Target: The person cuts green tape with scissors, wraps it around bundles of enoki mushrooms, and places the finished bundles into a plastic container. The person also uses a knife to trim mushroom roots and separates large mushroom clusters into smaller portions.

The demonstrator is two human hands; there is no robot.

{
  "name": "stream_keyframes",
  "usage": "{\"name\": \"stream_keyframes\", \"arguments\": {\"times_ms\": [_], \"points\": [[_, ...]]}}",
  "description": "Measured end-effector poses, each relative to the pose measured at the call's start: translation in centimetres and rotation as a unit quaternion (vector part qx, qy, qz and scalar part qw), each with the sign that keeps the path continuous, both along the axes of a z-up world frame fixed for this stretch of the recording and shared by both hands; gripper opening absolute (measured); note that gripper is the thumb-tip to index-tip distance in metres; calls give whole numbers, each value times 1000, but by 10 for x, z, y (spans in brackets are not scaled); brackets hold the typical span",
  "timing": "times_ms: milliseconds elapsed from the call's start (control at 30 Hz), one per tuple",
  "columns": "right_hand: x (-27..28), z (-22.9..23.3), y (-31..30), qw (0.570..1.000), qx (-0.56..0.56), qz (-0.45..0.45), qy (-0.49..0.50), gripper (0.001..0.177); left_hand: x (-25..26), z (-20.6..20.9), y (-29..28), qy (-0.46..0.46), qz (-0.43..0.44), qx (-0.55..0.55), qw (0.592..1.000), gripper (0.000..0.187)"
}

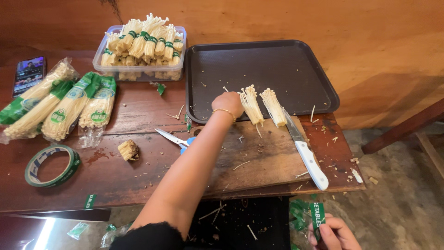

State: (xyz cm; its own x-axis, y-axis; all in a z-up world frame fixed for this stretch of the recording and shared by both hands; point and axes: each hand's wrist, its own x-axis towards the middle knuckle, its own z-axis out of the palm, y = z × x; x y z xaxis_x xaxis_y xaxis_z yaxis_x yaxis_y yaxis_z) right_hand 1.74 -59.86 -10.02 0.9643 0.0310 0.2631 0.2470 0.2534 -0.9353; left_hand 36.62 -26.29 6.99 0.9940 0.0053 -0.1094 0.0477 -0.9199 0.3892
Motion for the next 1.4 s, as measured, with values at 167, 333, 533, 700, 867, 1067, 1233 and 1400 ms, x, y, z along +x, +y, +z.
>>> {"name": "stream_keyframes", "arguments": {"times_ms": [167, 333, 533, 700, 867, 1067, 1233, 1400], "points": [[-5, -16, -9, 1000, -10, -15, -18, 12, -11, 6, -3, 0, -26, -134, 991, 45], [-6, -5, -10, 1000, 14, -18, -13, 14, -14, -1, -14, -37, -87, -96, 991, 43], [-12, -3, -17, 998, 41, -5, -49, 16, -31, 10, -15, -71, -13, 21, 997, 62], [-2, -21, -11, 999, 20, -20, -20, 12, -32, 35, -40, 27, -65, 113, 991, 84], [-10, -33, -18, 997, 15, -68, 23, 14, -2, 13, -52, 103, -74, 120, 985, 50], [-18, -42, -32, 997, 9, -78, 3, 13, 29, -33, -9, 46, -44, 47, 997, 34], [-9, -39, -33, 999, -1, -33, -10, 13, 54, -19, 41, 89, -53, -34, 994, 27], [-5, -17, -5, 996, -33, -78, 24, 11, 44, 6, 65, 37, -32, -215, 975, 24]]}}
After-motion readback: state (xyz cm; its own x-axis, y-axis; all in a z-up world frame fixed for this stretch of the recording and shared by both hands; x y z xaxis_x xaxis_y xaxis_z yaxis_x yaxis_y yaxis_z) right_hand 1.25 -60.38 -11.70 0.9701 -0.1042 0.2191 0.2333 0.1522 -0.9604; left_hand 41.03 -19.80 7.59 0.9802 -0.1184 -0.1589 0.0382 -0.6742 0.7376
